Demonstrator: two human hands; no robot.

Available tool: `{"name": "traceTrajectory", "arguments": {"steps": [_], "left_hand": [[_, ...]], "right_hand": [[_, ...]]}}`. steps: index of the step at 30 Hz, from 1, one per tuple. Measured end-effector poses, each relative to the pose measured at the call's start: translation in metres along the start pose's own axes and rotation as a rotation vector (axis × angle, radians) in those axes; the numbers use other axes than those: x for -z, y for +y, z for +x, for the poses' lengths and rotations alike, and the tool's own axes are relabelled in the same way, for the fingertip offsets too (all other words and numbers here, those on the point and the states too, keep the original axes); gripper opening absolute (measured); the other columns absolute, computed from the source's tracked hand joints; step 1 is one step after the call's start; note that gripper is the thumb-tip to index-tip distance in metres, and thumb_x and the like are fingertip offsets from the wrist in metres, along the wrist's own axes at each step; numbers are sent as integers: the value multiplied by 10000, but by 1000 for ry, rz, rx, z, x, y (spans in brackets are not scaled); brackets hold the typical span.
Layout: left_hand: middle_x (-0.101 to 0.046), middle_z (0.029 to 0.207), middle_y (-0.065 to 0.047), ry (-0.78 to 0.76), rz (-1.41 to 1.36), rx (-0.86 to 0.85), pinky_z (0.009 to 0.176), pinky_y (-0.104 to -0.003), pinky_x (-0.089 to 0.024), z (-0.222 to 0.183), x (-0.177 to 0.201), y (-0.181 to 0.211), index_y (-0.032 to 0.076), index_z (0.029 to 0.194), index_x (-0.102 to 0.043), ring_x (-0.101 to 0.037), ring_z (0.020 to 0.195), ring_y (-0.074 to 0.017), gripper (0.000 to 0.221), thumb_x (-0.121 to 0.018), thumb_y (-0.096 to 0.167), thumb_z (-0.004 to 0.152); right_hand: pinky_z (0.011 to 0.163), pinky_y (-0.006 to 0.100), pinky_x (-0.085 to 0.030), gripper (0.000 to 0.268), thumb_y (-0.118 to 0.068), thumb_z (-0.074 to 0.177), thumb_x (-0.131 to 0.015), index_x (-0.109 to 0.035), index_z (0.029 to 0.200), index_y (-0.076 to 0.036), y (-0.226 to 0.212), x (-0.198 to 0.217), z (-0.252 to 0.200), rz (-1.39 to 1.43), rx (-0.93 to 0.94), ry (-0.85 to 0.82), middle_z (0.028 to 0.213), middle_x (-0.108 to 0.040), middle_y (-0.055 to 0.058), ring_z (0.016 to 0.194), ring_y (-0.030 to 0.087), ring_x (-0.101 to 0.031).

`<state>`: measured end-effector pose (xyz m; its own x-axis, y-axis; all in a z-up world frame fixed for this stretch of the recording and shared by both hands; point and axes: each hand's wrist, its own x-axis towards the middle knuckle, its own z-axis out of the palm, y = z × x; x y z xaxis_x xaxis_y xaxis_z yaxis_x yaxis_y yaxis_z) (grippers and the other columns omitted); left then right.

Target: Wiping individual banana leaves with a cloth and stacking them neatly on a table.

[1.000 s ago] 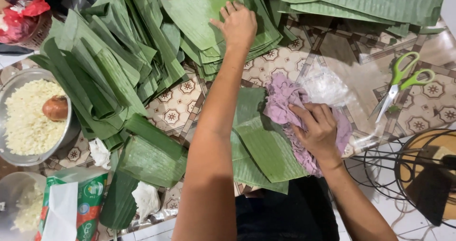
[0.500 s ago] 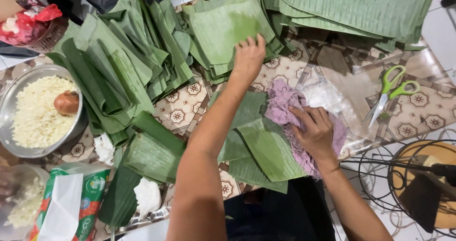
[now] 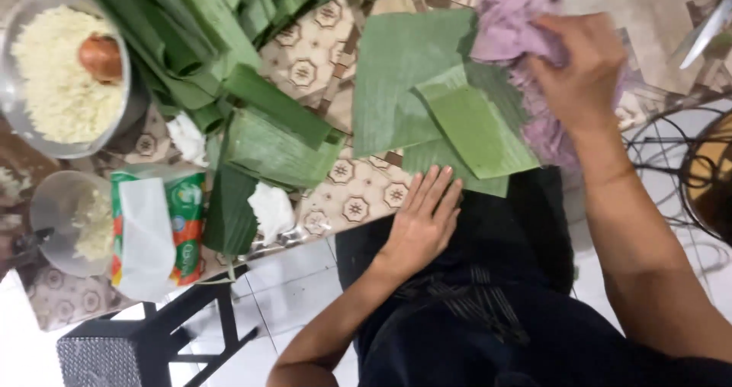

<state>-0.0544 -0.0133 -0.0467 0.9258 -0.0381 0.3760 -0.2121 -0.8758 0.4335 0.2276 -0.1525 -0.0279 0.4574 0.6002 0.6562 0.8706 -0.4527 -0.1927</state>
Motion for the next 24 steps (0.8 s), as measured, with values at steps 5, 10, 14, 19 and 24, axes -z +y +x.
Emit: {"name": "traceTrajectory", "arguments": {"steps": [5,10,14,19,24], "left_hand": [[-451,1566,-252,18,-59,-55,1268,-588,-356,16,-3,9,-17,1499,-476,-446,1492,-441,495,-643,173,1073],[-556,1334,-220,-42,26,-60,1161,-538,-426,23,-26,16,-23,1304,-628,-536,1270,-397,459,-662,314,995],[-656,1267,-228,-26,36,-30,1130,-521,-472,24,-26,18,-30,1289,-634,-635,1201,-384,523,-728,357,950],[-516,1530,-246,-61,102,-52,1257,-548,-358,30,-30,16,-44,1491,-486,-498,1448,-408,722,-719,417,986],[-649,1170,-267,86,147,-66,1154,-605,-430,56,-16,22,-73,1211,-640,-626,1117,-420,508,-675,379,982]], "right_hand": [[712,367,-525,525,-502,1117,-543,-817,1036,-62,-54,17,40,-78,210,152,896,-760,106,753,252,-673],[491,257,-434,174,-128,1024,-656,-675,1197,-137,-100,12,22,123,423,-185,768,-644,60,579,186,-517],[721,336,-557,450,-268,780,-843,-657,1188,-304,-96,-1,5,5,342,-597,1146,-697,32,926,269,-613],[851,452,-494,359,-485,940,-640,-617,1120,-175,-56,-42,48,24,-114,-552,1218,-631,107,1029,341,-589],[652,382,-477,462,-69,686,-663,-750,1131,-154,12,-44,42,-341,171,14,905,-689,62,773,284,-646]]}}
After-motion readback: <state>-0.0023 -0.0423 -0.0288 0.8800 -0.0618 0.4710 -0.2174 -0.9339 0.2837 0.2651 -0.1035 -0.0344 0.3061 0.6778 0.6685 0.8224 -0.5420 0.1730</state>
